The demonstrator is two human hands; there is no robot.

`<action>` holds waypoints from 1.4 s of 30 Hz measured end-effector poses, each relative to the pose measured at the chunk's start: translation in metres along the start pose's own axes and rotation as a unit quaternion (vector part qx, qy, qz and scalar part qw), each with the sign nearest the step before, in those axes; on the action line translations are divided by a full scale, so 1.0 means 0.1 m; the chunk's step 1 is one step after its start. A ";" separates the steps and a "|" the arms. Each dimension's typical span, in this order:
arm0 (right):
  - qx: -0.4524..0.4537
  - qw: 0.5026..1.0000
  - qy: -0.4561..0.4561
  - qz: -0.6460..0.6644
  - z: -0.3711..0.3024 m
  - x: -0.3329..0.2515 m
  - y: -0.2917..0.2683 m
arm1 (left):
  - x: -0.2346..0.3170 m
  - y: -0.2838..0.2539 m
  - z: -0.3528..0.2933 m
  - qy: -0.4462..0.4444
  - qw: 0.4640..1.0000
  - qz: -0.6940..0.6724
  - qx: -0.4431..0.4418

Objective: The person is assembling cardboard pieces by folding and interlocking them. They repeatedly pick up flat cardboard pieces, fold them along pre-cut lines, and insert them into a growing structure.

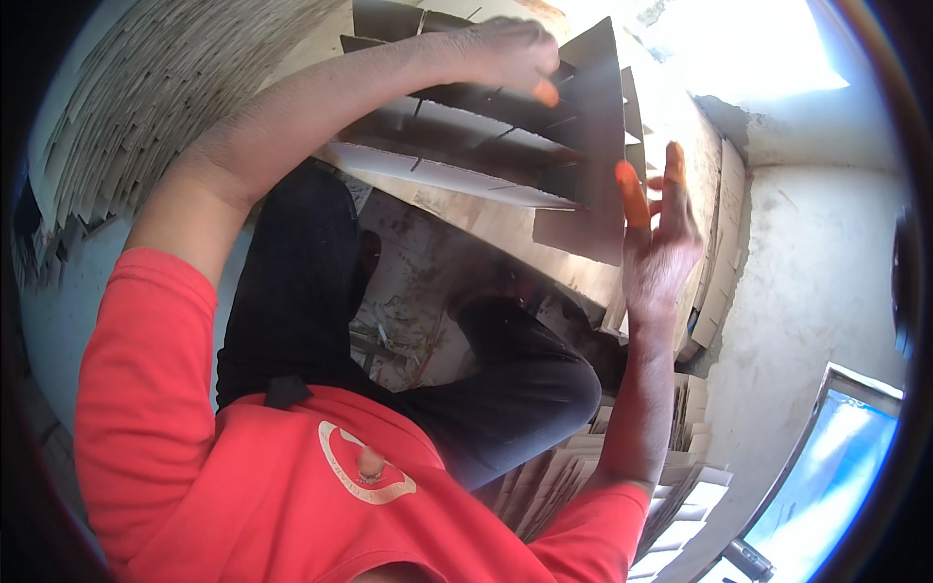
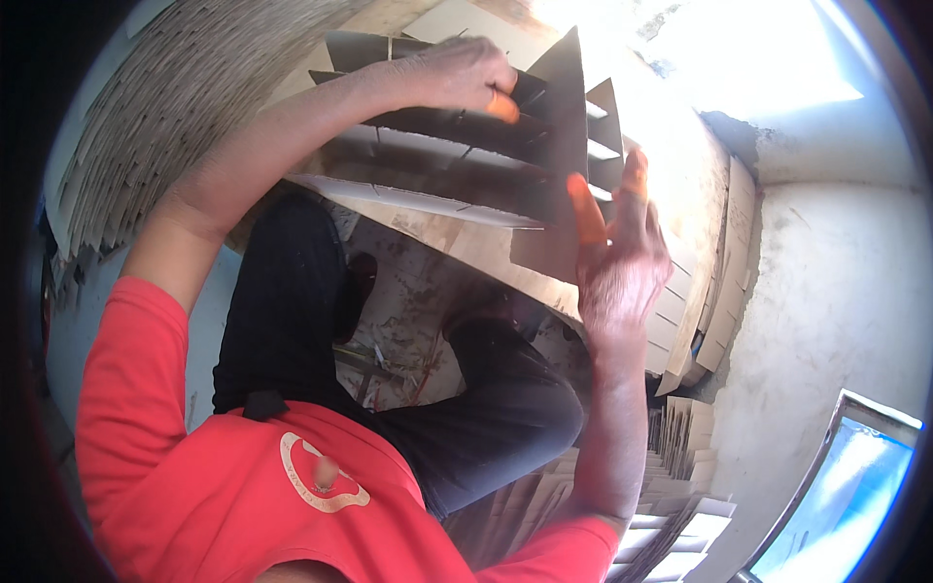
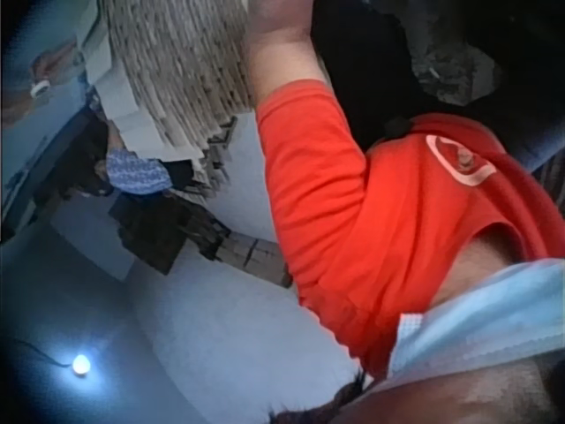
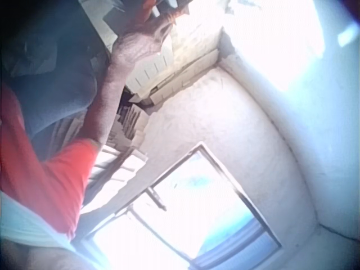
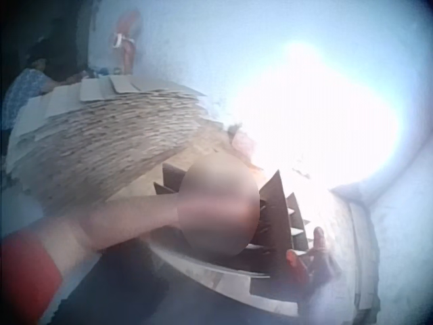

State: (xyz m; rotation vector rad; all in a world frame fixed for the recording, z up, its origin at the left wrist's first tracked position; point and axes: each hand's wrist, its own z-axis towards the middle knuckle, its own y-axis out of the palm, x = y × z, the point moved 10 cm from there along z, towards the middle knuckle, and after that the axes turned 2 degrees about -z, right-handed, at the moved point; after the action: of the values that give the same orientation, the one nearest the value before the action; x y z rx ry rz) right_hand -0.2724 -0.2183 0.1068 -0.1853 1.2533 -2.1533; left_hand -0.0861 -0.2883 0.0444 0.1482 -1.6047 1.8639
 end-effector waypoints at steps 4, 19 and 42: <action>-0.055 0.997 -0.024 -0.053 0.35 -0.06 0.31 | -0.21 -0.18 0.17 0.023 0.993 0.079 0.082; -0.317 0.944 0.024 -0.090 0.50 0.05 1.10 | -0.51 0.12 0.29 -0.062 0.987 0.144 -0.037; -0.289 0.873 0.303 -0.252 -1.88 2.41 0.36 | 1.04 0.89 0.71 0.100 0.971 0.196 -0.093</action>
State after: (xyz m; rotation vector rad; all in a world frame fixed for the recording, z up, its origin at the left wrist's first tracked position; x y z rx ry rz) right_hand -0.5249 -0.2340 -0.0688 -0.0830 2.4413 -2.2642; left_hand -0.2378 -0.3135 0.0376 -0.4561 -1.7440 1.9236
